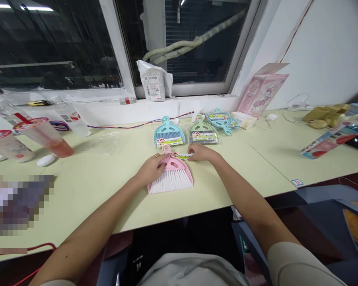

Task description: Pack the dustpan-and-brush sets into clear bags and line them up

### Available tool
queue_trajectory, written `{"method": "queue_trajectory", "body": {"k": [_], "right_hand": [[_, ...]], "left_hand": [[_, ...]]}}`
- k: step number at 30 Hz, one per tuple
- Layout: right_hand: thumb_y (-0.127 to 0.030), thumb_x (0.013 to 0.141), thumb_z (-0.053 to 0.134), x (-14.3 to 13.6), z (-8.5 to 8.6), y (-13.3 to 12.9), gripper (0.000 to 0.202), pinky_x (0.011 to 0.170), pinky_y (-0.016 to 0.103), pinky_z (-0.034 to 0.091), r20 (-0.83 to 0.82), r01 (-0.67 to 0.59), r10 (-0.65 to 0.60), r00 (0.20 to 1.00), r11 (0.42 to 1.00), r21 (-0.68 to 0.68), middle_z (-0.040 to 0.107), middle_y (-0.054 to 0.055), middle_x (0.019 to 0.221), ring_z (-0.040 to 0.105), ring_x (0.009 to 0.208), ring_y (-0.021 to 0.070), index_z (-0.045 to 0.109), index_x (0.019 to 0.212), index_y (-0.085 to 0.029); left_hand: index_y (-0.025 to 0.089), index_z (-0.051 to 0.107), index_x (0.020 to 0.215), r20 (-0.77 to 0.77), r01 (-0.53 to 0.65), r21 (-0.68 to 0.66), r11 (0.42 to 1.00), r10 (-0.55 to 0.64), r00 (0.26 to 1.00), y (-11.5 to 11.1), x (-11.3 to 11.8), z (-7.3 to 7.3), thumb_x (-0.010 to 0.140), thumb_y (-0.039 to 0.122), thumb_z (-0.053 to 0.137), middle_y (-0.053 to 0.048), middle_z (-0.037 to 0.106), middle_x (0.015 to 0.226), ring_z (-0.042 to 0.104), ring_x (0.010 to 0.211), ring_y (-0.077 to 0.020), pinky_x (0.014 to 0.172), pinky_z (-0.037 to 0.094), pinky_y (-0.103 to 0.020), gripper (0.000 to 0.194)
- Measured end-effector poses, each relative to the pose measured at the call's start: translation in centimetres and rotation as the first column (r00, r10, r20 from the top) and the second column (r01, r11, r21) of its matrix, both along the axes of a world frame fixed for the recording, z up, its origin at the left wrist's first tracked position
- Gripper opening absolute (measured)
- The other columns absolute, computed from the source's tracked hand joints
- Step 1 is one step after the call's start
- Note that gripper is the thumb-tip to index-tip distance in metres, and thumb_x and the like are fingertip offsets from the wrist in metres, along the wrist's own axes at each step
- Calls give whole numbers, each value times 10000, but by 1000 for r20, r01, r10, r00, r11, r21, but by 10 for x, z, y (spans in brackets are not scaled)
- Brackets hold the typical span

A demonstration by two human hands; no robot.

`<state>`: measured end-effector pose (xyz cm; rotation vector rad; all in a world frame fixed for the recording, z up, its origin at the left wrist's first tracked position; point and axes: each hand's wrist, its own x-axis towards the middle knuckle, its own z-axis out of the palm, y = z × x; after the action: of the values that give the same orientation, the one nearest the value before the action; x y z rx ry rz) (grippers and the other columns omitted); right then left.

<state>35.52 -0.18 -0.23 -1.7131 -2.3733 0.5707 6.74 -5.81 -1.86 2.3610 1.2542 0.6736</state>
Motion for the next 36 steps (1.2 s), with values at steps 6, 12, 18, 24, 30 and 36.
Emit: {"method": "queue_trajectory", "body": {"k": [6, 12, 18, 24, 30, 36], "right_hand": [[-73, 786, 647, -9, 1, -4, 128, 734, 309, 429, -142, 24, 2, 990, 984, 179, 721, 87, 934, 623, 869, 229, 702, 833, -179], [-199, 922, 596, -43, 0, -26, 172, 820, 319, 443, -343, -188, 308, 887, 922, 339, 707, 44, 905, 622, 885, 200, 765, 898, -214], [-371, 862, 736, -64, -17, -31, 222, 658, 280, 400, -406, -47, 88, 910, 993, 110, 690, 19, 850, 598, 746, 165, 687, 983, -192], [-428, 903, 657, -68, -20, -33, 350, 587, 287, 284, -361, -71, 91, 928, 995, 68, 546, -24, 637, 471, 608, 136, 539, 660, -207], [-429, 889, 635, -68, -13, -34, 372, 594, 280, 320, -574, -170, 102, 812, 983, -66, 514, -32, 603, 454, 593, 128, 500, 623, -207], [-434, 833, 704, -72, -15, -38, 276, 577, 262, 336, -757, -190, 3, 653, 969, -161, 550, -34, 698, 488, 618, 126, 563, 839, -197]], "left_hand": [[272, 635, 1437, -31, 19, 11, 1000, -19, 999, 2, 1, -5, 977, 229, 455, -94, 688, 1107, 624, 1038, -290, 900, 472, -395, 496], [245, 655, 1416, -26, 32, 25, 999, -32, 999, 1, 4, -7, 1000, 256, 420, -98, 643, 1019, 605, 978, -267, 900, 466, -388, 478], [244, 752, 1129, 51, 33, 10, 999, -33, 998, 1, 8, -7, 998, 265, 437, -93, 677, 957, 608, 956, -263, 879, 456, -386, 342], [232, 538, 1253, 322, -71, -250, 966, 152, 934, 10, 12, -12, 935, 331, 596, -3, 674, 836, 628, 765, -196, 714, 448, -315, 338], [169, 600, 1247, 461, -27, -439, 898, 251, 851, 11, 16, -5, 838, 335, 687, -1, 638, 794, 587, 674, -155, 617, 424, -284, 449], [177, 628, 864, 508, 24, -451, 892, 234, 829, -3, 19, 12, 862, 409, 658, 14, 539, 694, 486, 599, -126, 581, 356, -283, 234]]}}
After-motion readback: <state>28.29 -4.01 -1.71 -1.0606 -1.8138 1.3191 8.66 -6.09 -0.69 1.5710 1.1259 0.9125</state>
